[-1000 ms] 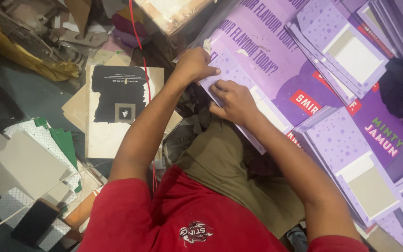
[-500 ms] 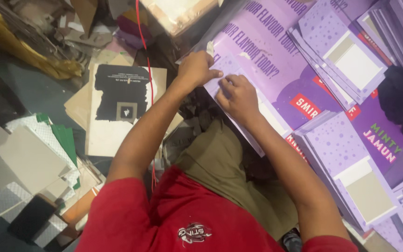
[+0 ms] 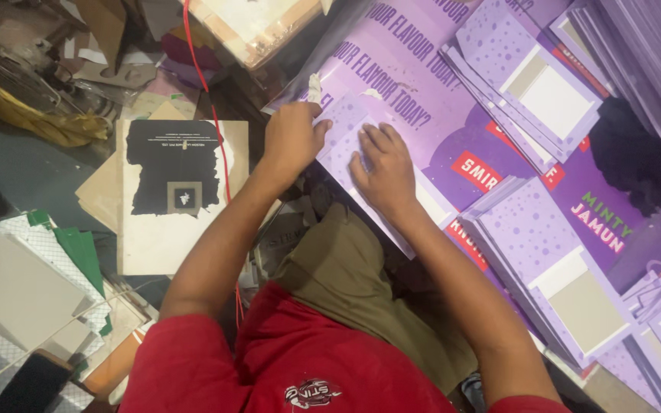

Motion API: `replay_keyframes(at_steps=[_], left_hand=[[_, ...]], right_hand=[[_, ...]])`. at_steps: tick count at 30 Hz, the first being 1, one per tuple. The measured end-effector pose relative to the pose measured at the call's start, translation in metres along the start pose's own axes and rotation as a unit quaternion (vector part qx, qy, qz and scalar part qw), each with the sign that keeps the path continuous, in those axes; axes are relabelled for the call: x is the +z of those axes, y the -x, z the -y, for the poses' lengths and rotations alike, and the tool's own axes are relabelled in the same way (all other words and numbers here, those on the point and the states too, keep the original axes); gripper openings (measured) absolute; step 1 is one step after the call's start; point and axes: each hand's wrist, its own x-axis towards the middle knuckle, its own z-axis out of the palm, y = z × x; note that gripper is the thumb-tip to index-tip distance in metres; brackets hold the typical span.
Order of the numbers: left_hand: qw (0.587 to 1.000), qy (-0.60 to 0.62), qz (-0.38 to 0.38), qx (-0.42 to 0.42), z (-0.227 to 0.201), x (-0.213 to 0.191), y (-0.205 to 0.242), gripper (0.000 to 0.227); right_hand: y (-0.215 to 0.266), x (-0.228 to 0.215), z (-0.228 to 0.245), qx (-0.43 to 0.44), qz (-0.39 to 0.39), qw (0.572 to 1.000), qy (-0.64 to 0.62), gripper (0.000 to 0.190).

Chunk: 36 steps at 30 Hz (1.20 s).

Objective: The person sits on the floor and repeatedly folds purple printed paper sheets in half by hand, stacking the folded sheets into a growing pile on the table. The person occasionally wipes the surface with a black cloth and continues folding individual sheets one at a time.

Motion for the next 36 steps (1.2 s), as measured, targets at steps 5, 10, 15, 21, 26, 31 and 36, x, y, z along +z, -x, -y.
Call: replay_keyframes(at_steps=[5,10,15,21,26,31,36], left_hand=[[0.988,0.000,-0.086,0.130,-0.033,0.021,0.026,0.006],[0.992,-0.013,-0.091,0.085,-0.029,0.024,0.033,0.013],[0.961,0.275,-0.024,0.001,-0.001,-0.019,-0.014,0.023],[0.914,0.388,-0.114,0.029,-0.054,0.028,-0.096,0.024],[0.950,0.264,-0.146,0.076,-0.135,0.157,-0.178,0.050],[0.951,-0.021,-0.255,0.173,-0.176,0.173,-0.139,0.067],[0.920,0.215,0.247,0.215,-0.208,0.154,-0.025,0.068]], right_hand=[[0.002,-0.001,-0.004,0.062,0.071,0.996,-0.003,0.022],[-0.003,0.001,-0.005,0.077,0.059,0.994,-0.045,0.033],[0.024,-0.045,0.011,0.088,-0.087,0.992,-0.029,0.038],[0.132,-0.115,0.066,0.168,-0.234,0.954,0.086,0.029],[0.181,-0.151,0.061,0.270,-0.260,0.901,0.219,0.030],[0.233,-0.207,0.012,0.452,-0.219,0.796,0.338,0.059],[0.269,-0.221,-0.018,0.566,-0.245,0.738,0.275,0.084]])
